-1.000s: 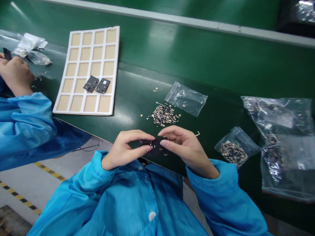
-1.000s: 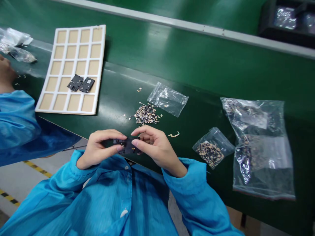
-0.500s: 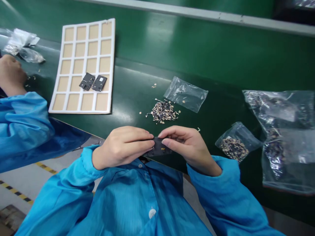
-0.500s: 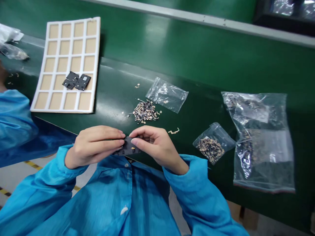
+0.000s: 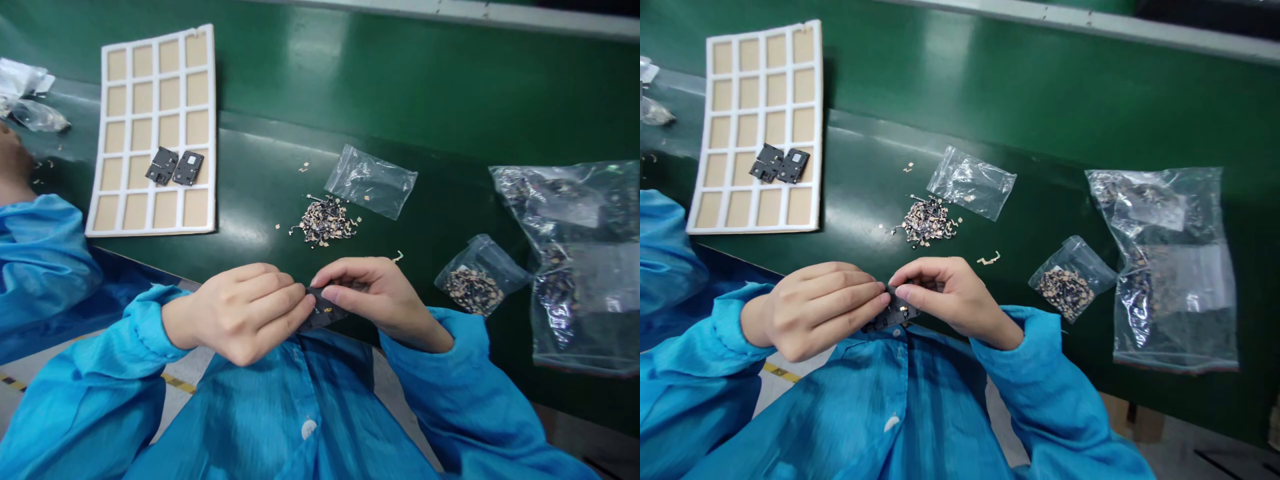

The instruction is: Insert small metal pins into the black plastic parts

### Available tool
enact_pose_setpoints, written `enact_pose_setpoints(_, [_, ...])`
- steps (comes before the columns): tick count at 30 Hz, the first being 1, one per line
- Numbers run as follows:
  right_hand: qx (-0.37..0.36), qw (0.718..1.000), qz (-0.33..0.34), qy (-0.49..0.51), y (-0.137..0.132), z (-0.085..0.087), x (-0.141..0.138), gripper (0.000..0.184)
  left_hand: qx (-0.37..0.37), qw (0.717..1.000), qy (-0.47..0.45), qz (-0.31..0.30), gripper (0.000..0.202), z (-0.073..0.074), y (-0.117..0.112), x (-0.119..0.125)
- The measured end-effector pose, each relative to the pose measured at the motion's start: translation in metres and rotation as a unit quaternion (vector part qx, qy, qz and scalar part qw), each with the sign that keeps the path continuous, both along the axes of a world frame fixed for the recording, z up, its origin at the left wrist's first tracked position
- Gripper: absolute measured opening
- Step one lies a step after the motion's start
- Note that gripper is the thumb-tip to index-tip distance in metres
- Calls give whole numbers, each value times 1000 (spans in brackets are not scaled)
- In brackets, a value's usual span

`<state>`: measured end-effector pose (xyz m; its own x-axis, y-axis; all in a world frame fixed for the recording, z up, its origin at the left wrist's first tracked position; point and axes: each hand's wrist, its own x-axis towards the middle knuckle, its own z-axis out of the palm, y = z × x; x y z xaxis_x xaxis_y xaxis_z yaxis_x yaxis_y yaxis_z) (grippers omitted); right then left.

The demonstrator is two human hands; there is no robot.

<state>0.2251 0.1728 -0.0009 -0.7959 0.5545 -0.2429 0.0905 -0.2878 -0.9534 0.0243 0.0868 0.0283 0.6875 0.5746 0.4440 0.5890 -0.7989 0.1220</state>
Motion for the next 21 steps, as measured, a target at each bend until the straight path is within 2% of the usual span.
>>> enact_pose_setpoints(10, [1,1000,21,-5,1,-2,0,10,53,997,58,-21,22,2,0,1])
enact_pose_setpoints(21, [20,999,25,-13,2,-1,0,13,69,995,52,-41,13,2,3,4])
